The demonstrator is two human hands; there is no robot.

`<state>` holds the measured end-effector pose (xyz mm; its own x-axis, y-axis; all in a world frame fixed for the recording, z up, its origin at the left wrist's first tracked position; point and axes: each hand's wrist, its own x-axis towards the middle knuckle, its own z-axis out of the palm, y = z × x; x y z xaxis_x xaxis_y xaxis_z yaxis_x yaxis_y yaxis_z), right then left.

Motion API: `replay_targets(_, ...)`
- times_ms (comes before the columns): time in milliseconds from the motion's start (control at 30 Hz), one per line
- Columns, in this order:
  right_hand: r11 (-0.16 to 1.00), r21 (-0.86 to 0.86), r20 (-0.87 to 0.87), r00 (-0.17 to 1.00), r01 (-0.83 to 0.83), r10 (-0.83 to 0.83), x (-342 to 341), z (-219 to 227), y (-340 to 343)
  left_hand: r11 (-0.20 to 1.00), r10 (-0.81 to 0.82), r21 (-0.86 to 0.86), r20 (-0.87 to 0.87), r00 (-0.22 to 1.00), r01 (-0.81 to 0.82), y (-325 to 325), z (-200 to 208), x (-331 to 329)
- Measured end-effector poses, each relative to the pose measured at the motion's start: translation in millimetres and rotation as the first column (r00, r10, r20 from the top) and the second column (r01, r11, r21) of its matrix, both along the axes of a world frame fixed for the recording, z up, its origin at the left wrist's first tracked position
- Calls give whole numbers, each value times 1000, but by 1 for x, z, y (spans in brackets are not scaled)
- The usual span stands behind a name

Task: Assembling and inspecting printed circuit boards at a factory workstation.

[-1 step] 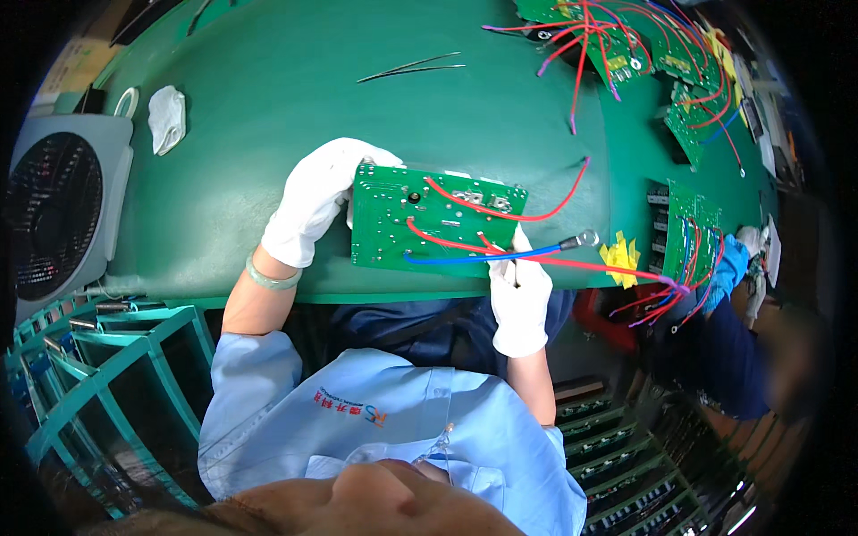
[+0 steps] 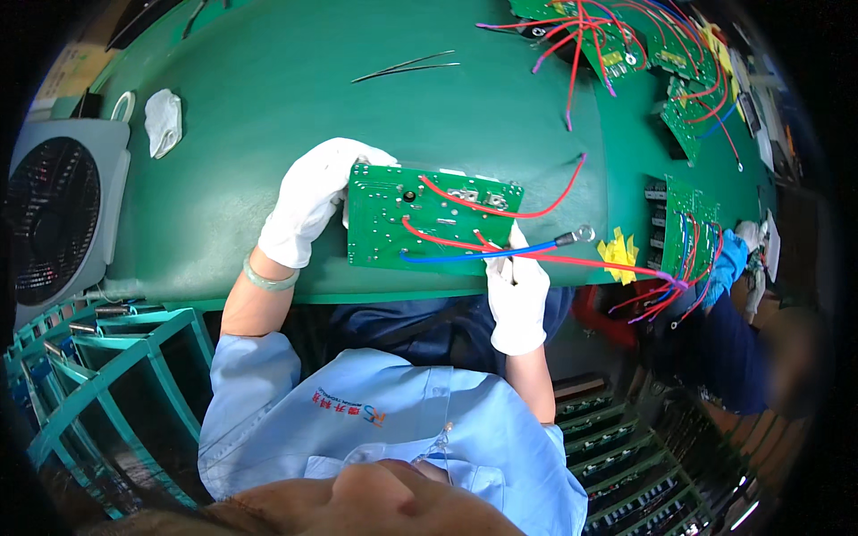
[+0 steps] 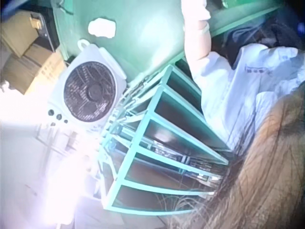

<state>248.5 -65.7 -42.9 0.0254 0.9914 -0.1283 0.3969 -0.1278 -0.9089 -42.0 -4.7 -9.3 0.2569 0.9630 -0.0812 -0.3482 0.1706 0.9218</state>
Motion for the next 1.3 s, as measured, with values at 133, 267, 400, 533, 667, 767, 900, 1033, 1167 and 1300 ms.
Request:
replay_targets(133,1000,26,-79,997,-7,9,-7,6,2,998,64,-21,-22,998,-64,-1,5,2)
replay_targets(267,999,26,118,992,-43,39,-11,16,4,996,79,-32,-109,991,-83,-2,6,2)
replay_targets(400,985,171,114,993,-32,13,-14,19,5,994,100,-35,-85,991,-103,-3,8,5)
replay_targets(533,999,33,50,999,-19,17,-5,11,-3,993,115,-23,-99,988,-117,-5,10,7)
replay_targets(667,1000,-28,-152,988,5,-9,-10,16,-4,991,113,78,-93,989,-106,-7,7,7)
replay_targets(767,999,16,-19,999,-30,30,-9,8,-4,992,97,82,-57,994,-92,-7,8,7)
replay_targets(900,1000,4,-90,996,11,-10,-11,16,-5,995,91,49,-120,989,-86,-6,5,6)
replay_targets(1033,999,-39,-121,992,10,-15,-13,15,-3,993,61,106,-72,996,-53,-5,2,1)
replay_targets(1167,997,67,-116,992,-38,46,-11,14,-2,990,88,114,-81,993,-79,-6,3,1)
replay_targets(1300,990,115,39,996,-80,76,-8,10,-3,989,108,116,-122,987,-94,-6,2,2)
